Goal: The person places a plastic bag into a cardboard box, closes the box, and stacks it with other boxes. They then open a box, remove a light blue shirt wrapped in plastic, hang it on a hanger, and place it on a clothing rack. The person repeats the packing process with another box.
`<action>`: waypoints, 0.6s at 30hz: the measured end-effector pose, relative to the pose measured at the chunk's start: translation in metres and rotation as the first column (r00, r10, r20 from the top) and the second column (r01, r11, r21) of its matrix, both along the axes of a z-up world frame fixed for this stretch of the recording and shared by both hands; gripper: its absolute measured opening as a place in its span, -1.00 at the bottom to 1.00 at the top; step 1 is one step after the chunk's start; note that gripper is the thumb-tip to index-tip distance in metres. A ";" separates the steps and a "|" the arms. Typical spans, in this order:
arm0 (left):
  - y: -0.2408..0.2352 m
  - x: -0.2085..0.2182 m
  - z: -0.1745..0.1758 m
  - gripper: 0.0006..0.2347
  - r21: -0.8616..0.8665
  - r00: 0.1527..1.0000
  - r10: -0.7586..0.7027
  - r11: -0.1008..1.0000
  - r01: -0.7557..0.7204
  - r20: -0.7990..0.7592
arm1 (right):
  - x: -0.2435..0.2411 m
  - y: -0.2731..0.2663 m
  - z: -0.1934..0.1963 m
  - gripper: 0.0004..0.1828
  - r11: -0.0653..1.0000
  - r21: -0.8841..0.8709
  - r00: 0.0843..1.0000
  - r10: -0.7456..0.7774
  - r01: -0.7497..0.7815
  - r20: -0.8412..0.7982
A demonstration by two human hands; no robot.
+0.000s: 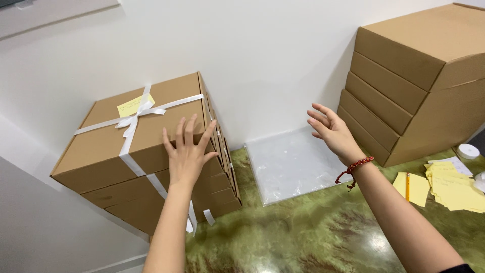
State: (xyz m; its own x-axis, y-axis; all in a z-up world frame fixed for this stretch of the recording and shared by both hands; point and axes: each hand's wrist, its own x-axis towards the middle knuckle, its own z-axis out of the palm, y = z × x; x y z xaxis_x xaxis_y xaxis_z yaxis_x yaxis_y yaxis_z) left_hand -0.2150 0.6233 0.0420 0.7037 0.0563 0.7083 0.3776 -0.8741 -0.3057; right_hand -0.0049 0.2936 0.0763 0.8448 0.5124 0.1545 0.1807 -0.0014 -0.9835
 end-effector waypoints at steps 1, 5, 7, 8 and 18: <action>0.003 0.000 0.000 -0.07 0.000 1.000 0.001 1.000 -0.001 0.000 | 0.002 0.001 -0.001 -0.33 1.000 0.000 1.000 0.001 -0.001 0.000; 0.010 -0.001 -0.004 -0.27 0.182 0.995 -0.097 0.979 0.090 0.031 | 0.009 0.007 -0.012 -0.37 1.000 0.015 1.000 -0.011 0.011 0.025; 0.014 0.000 -0.007 -0.39 0.224 0.995 -0.100 0.970 0.091 0.029 | 0.005 0.010 -0.010 -0.37 1.000 0.027 0.999 -0.007 0.006 0.043; 0.017 0.003 -0.009 -0.51 0.291 0.987 -0.143 0.950 0.114 0.079 | -0.002 0.010 -0.005 -0.39 1.000 0.019 1.000 -0.023 0.023 0.020; 0.027 -0.001 0.013 -0.14 0.251 0.998 -0.009 0.968 0.026 -0.067 | -0.007 0.038 -0.013 -0.51 0.998 0.056 0.997 0.008 -0.004 -0.073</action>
State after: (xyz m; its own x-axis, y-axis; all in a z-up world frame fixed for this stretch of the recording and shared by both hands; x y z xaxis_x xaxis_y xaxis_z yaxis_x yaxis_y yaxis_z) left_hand -0.2164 0.6505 0.0546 0.7479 -0.1307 0.6508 0.3351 -0.7720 -0.5402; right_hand -0.0118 0.3314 0.0633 0.8519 0.5096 0.1207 0.1077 0.0549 -0.9927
